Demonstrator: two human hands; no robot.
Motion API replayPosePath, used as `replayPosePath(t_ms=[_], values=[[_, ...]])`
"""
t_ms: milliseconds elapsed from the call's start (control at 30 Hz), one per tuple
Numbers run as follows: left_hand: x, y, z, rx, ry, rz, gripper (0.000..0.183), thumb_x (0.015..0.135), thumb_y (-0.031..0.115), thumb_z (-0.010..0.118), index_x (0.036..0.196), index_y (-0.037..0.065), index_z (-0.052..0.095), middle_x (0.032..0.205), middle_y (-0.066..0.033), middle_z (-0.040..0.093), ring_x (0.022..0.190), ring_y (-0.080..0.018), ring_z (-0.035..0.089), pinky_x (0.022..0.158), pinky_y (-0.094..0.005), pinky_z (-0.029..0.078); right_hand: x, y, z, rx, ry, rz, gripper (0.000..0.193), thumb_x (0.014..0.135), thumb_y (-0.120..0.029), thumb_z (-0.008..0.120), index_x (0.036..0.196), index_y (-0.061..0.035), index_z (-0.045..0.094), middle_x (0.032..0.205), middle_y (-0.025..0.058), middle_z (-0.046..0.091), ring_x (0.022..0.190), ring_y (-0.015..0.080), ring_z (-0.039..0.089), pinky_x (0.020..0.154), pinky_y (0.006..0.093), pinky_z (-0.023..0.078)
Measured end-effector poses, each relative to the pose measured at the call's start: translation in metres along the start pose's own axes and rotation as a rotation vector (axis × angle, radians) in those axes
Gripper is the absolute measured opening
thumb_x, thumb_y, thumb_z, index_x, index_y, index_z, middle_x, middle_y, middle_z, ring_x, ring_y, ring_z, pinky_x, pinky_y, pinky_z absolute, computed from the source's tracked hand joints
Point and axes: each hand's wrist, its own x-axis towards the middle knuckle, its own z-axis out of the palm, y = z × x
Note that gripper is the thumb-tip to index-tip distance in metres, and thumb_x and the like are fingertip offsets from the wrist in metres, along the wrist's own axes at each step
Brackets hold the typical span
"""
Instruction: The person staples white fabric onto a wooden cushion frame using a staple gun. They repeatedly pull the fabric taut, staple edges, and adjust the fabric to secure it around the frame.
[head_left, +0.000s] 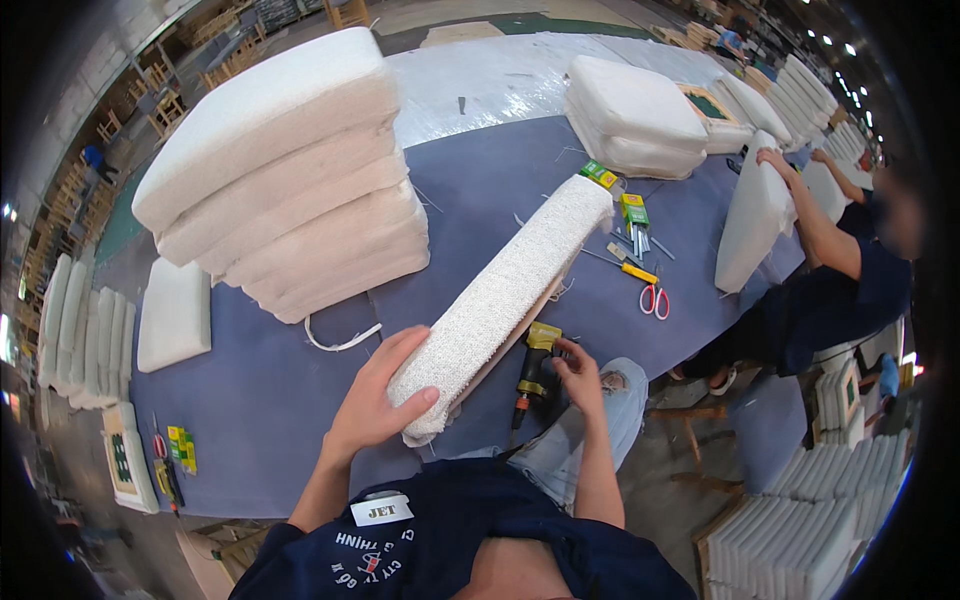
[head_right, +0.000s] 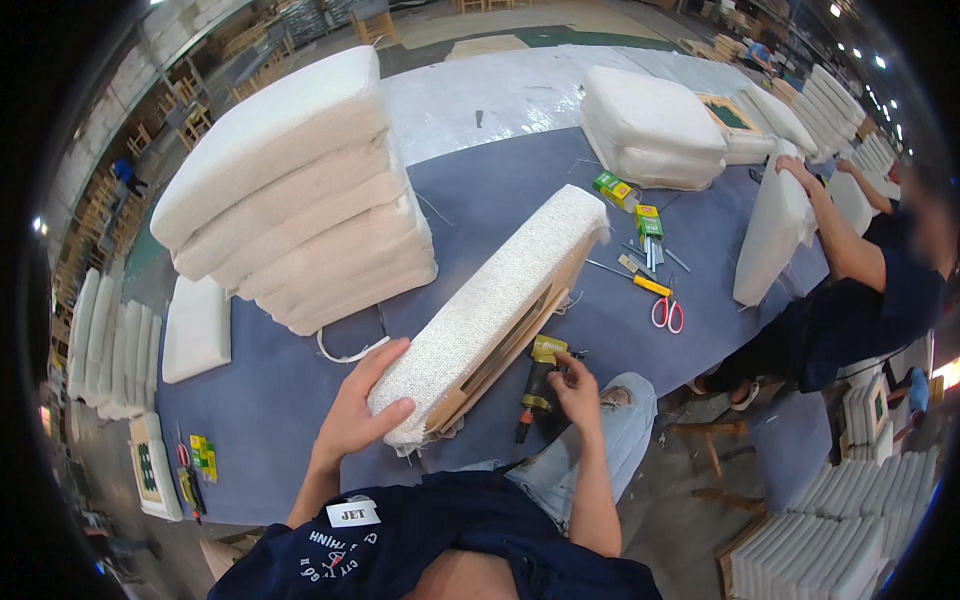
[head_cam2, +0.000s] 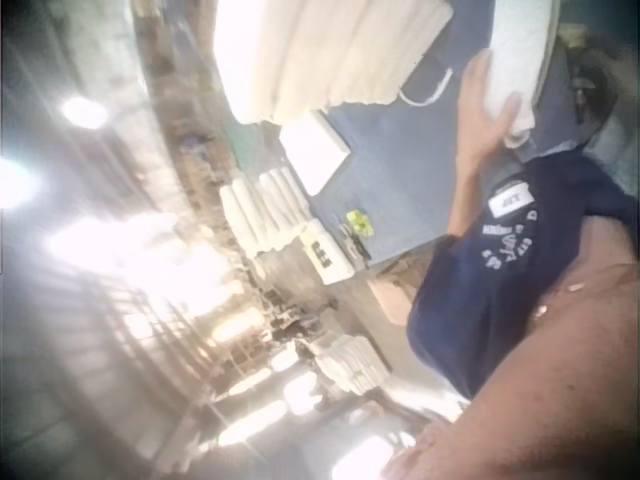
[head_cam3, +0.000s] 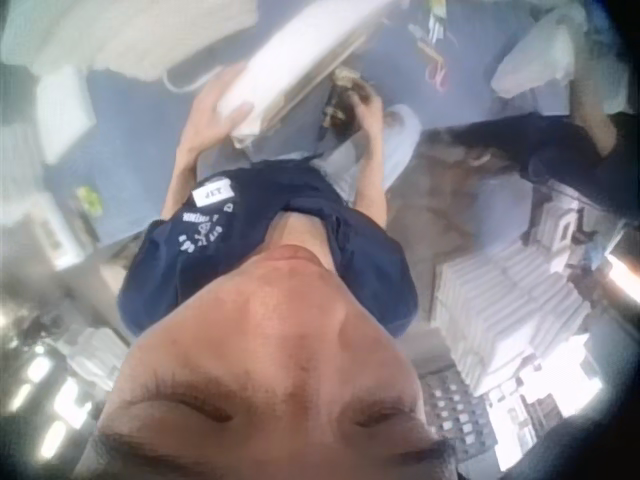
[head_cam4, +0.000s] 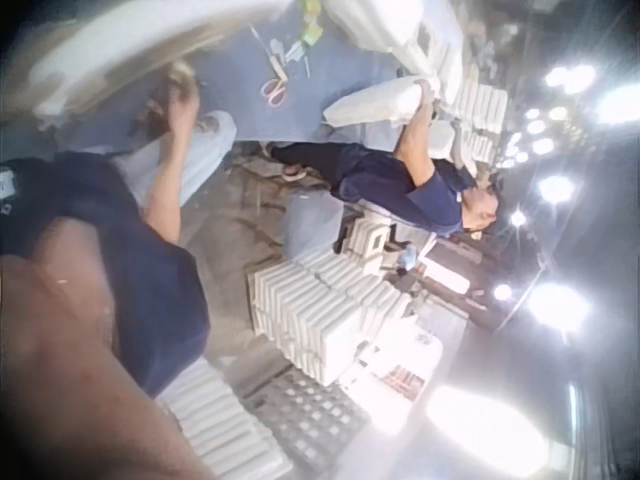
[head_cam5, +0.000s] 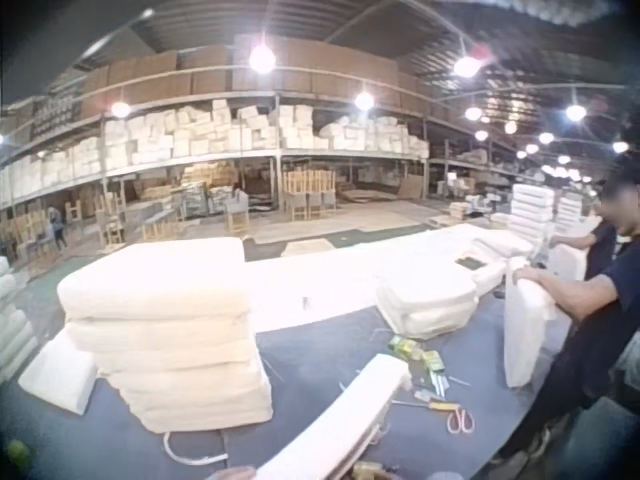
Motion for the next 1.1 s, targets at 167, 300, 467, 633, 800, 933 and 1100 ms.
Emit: replayPosePath(t_ms=[167, 300, 467, 633, 800, 933, 1100], values=[[0.046, 0.025, -0.010, 0.184, -0.039, -0.068, 0.109, 0.086, 0.044, 0.079, 0.164, 0.001, 0.014, 0.162, -0.0302, 0.030, 0.147, -0.0407, 0.039, 0.120, -0.0479, 0.033, -0.012, 0.017, -0.056, -0.286, 0.309, -0.103, 0.035, 0.091, -0.007, 0.067, 0.125, -0.0030, 0.069, 0.115, 0.0128, 0.074, 0.095, 0.0247, 0.073, 0.085, 0.0359, 0.055], [0.107, 0.037, -0.011, 0.408, -0.082, 0.035, 0.122, 0.082, 0.051, 0.082, 0.165, 0.005, 0.005, 0.166, -0.0318, 0.020, 0.152, -0.0468, 0.029, 0.122, -0.0502, 0.030, -0.032, 0.042, -0.060, -0.254, 0.460, -0.174, 0.025, 0.091, -0.006, 0.065, 0.115, -0.0019, 0.072, 0.104, 0.0155, 0.074, 0.091, 0.0282, 0.072, 0.082, 0.0382, 0.055], [0.183, 0.055, 0.022, 0.548, -0.109, 0.060, 0.126, 0.079, 0.057, 0.081, 0.167, 0.014, 0.001, 0.166, -0.0347, 0.016, 0.150, -0.0491, 0.031, 0.118, -0.0518, 0.037, -0.042, 0.038, -0.050, -0.397, 0.485, -0.289, 0.017, 0.090, -0.005, 0.063, 0.103, -0.0014, 0.073, 0.093, 0.0167, 0.072, 0.086, 0.0335, 0.070, 0.078, 0.0410, 0.054], [0.247, 0.097, 0.081, 0.882, -0.161, 0.187, 0.122, 0.080, 0.053, 0.078, 0.167, 0.015, 0.002, 0.165, -0.0380, 0.014, 0.138, -0.0551, 0.047, 0.112, -0.0574, 0.044, -0.051, 0.043, -0.058, -0.328, 0.502, -0.312, 0.016, 0.091, -0.007, 0.063, 0.101, -0.0020, 0.074, 0.092, 0.0161, 0.071, 0.087, 0.0346, 0.069, 0.077, 0.0412, 0.053], [0.333, 0.073, 0.133, 0.989, -0.051, 0.342, 0.100, 0.082, 0.039, 0.075, 0.164, 0.010, 0.024, 0.160, -0.0320, 0.034, 0.141, -0.0497, 0.044, 0.115, -0.0516, 0.042, -0.063, 0.048, -0.076, -0.252, 0.400, -0.350, 0.020, 0.092, -0.006, 0.062, 0.107, -0.0018, 0.075, 0.101, 0.0166, 0.073, 0.091, 0.0324, 0.069, 0.082, 0.0400, 0.054], [0.356, 0.045, 0.123, 0.729, -0.093, 0.542, 0.062, 0.085, 0.038, 0.073, 0.139, 0.010, 0.060, 0.133, -0.0218, 0.063, 0.127, -0.0408, 0.058, 0.109, -0.0480, 0.046, -0.084, 0.045, -0.087, -0.244, 0.316, -0.238, 0.023, 0.090, -0.006, 0.061, 0.110, -0.0019, 0.073, 0.105, 0.0160, 0.073, 0.097, 0.0330, 0.069, 0.086, 0.0412, 0.054], [0.356, 0.041, 0.110, 0.699, -0.110, 0.514, 0.058, 0.087, 0.034, 0.074, 0.138, 0.009, 0.058, 0.136, -0.0226, 0.059, 0.125, -0.0436, 0.057, 0.109, -0.0493, 0.045, -0.129, 0.058, -0.116, -0.216, 0.408, -0.280, 0.028, 0.088, 0.002, 0.058, 0.112, -0.0030, 0.072, 0.114, 0.0170, 0.073, 0.104, 0.0338, 0.070, 0.090, 0.0399, 0.054]])
